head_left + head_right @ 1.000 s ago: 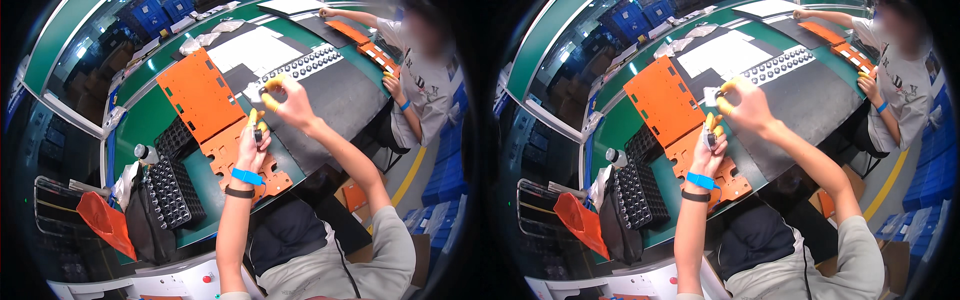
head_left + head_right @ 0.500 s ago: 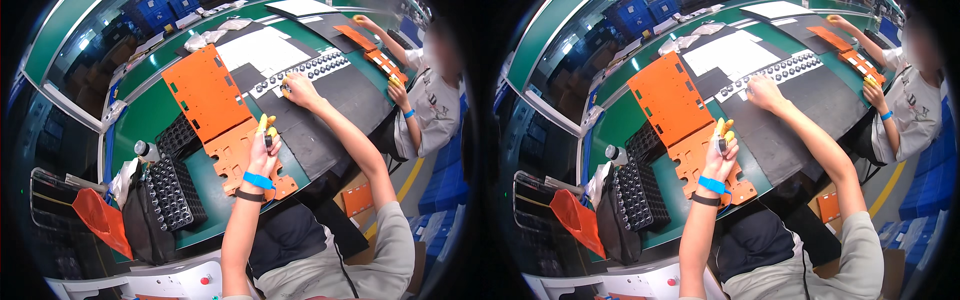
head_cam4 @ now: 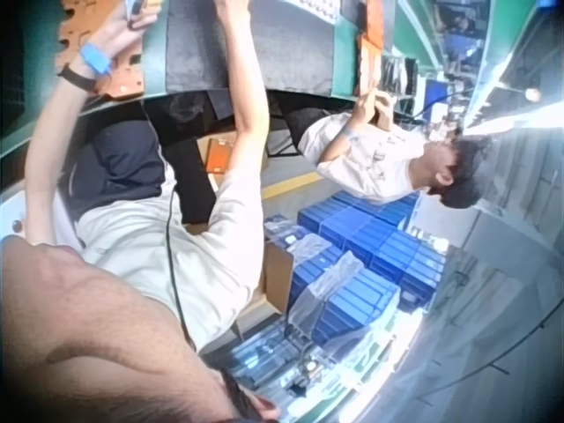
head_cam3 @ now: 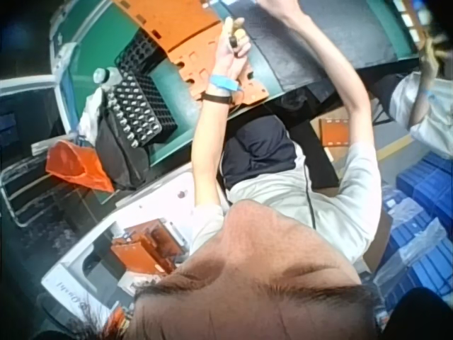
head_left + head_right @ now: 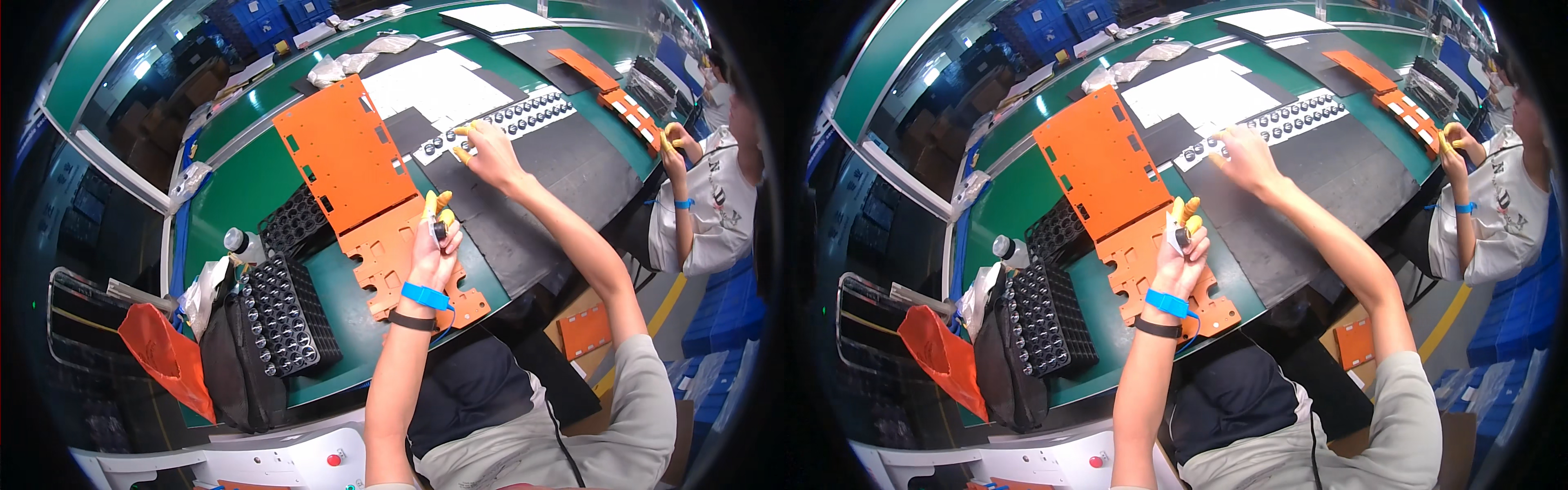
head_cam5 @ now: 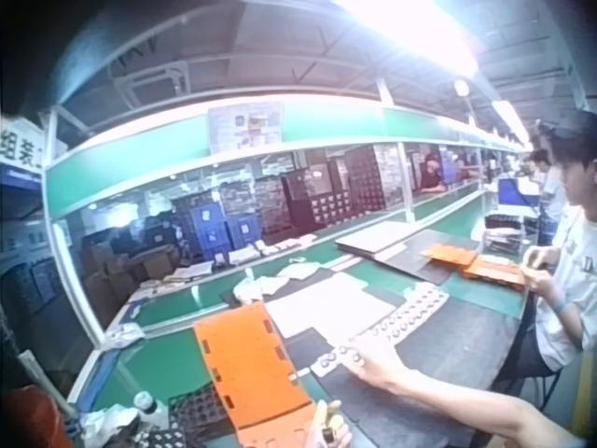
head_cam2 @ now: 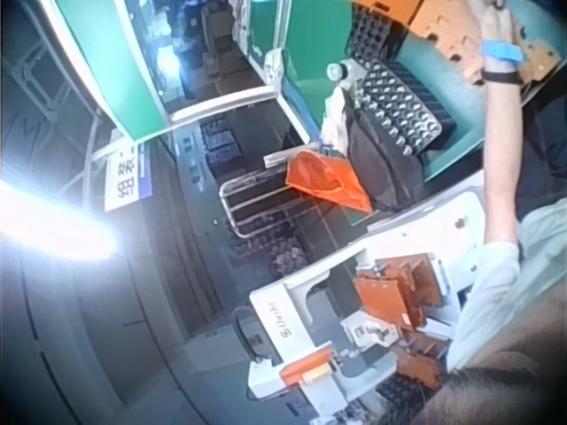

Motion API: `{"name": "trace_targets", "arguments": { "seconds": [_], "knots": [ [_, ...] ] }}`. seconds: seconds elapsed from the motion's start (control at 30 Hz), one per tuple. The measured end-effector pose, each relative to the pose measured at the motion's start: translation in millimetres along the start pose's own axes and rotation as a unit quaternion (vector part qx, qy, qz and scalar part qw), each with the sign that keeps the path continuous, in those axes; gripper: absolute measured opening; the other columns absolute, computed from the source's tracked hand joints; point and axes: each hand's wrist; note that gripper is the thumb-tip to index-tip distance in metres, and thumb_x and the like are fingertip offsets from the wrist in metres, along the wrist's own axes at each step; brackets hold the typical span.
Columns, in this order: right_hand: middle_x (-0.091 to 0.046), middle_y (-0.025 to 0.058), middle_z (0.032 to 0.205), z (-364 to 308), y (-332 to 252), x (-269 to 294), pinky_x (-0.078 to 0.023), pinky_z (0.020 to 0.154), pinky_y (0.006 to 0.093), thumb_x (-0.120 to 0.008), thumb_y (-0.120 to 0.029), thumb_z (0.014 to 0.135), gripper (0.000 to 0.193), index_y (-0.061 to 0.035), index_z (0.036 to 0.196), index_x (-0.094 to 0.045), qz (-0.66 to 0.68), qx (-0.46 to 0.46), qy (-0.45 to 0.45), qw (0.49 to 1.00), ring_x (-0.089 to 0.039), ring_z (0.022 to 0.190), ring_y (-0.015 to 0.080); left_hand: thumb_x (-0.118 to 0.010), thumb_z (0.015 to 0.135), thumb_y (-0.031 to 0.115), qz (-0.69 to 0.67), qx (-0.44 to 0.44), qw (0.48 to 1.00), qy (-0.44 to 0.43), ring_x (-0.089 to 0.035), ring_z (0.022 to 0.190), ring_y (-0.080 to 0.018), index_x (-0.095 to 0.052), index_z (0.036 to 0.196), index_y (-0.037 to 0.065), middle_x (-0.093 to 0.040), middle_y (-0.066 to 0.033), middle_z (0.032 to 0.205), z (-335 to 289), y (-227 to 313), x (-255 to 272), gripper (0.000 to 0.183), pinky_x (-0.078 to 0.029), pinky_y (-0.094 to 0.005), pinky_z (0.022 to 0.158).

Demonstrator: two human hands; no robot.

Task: The person places small silver components onto an orange circuit board and secures them with a yellow tool. They then place the board into a white machine labeled 'Oushi' and press a button. The person repeats this process with multiple boards, handling them one at a time.

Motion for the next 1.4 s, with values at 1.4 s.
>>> {"name": "trace_targets", "arguments": {
  "seconds": [1.4],
  "knots": [
    [-0.062, 0.0176, 0.119, -6, 9, -32, -0.040, 0.101, 0.0426, -0.066, -0.014, 0.080, 0.026, -0.0017, 0.102, -0.073, -0.100, 0.035, -0.082, 0.991, -0.054, 0.117, 0.0302, -0.027, 0.104, 0.062, 0.155, 0.019, 0.984, 0.081, -0.030, 0.045, -0.0092, -0.057, 0.110, -0.001, -0.038, 0.0021, 0.059, 1, -3, -16, 0.070, -0.026, -0.0244, 0.043]
  ]
}}
Point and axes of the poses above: each hand's wrist, its own z-axis towards the middle knuckle, its own x-axis out of the back of the hand, y = z × x
